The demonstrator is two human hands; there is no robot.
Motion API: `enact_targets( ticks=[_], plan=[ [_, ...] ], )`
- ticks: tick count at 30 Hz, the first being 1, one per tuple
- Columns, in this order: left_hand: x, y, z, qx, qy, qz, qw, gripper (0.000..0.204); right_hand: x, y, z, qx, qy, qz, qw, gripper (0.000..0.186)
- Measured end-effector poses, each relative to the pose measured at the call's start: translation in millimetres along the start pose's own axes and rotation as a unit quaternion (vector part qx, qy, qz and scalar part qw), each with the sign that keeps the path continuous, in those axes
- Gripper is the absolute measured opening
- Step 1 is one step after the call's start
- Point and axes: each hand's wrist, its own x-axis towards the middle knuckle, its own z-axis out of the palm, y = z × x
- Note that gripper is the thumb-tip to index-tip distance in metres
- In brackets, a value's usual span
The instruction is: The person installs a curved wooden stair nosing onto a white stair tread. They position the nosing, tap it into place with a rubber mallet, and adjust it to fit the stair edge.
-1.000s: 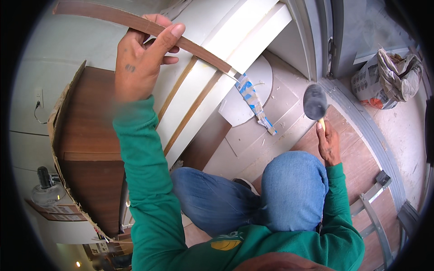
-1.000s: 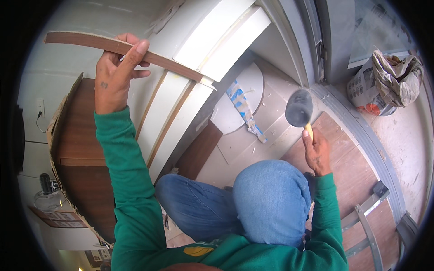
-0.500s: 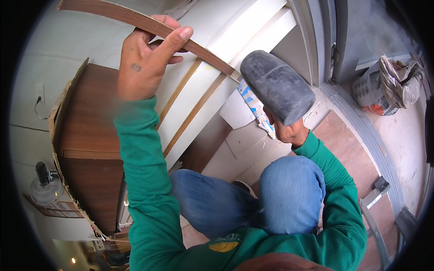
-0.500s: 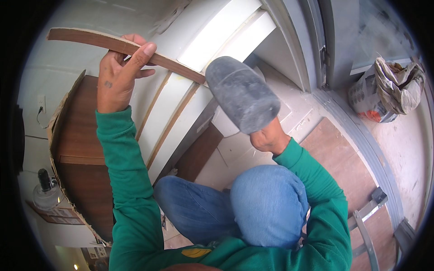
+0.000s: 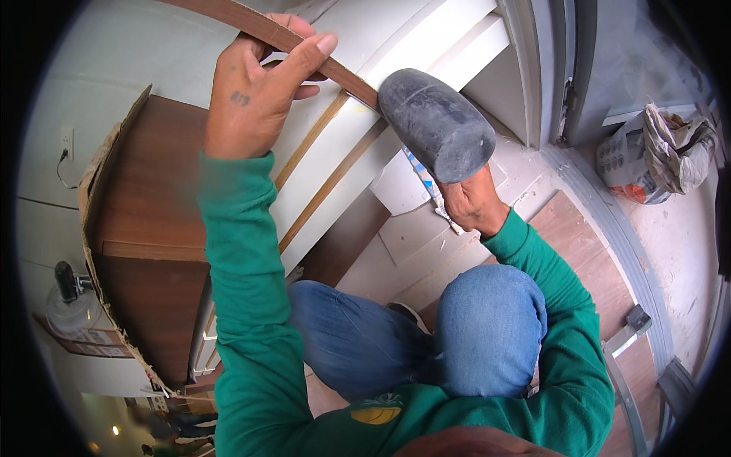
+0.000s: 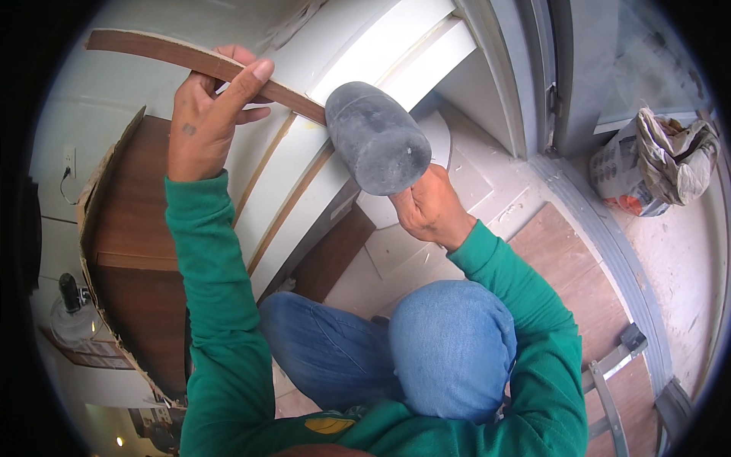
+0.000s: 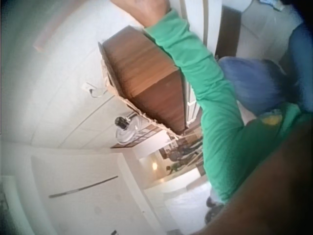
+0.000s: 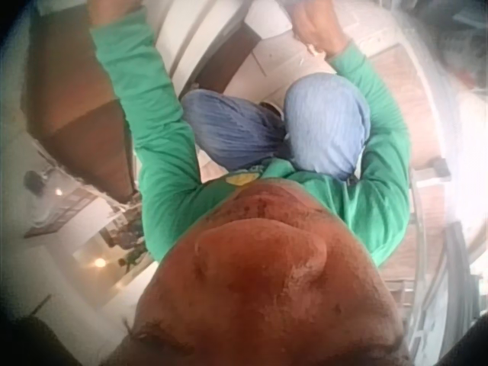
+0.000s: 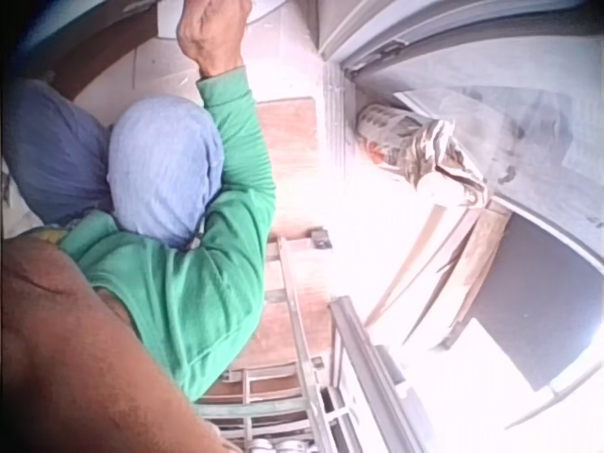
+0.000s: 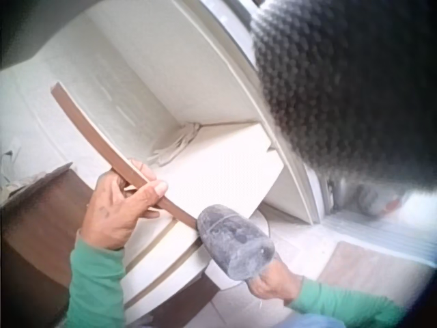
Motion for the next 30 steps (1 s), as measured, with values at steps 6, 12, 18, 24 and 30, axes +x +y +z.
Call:
enact_targets(
  ticks=[6, 12, 18, 24, 30],
  plan=[
    [1.3, -0.8, 0.2, -0.005, -0.006, 0.001, 1.0, 0.058, 3.9, 2.3, 0.7, -0.141, 0.054, -0.156, 0.976, 0.036],
    [3.5, -1.9, -1.9, -0.005, -0.01, -0.014, 1.0, 0.056, -6.9, 14.6, 6.7, -0.206, 0.074, -0.216, 0.952, 0.042],
    [5.1, -4.3, -6.6, -0.029, -0.007, -0.031, 0.999, 0.057, -27.0, 29.8, 8.4, -0.033, 0.051, -0.064, 0.996, 0.027],
    [1.2, 2.8, -12.4, -0.093, 0.062, 0.06, 0.992, 0.059, -35.1, 24.4, -12.9, 0.029, 0.086, -0.009, 0.996, 0.039],
    [-5.9, 11.6, 2.1, -0.097, 0.109, 0.051, 0.988, 0.049, -18.3, -7.0, -50.1, 0.031, 0.166, 0.05, 0.984, 0.063]
  ],
)
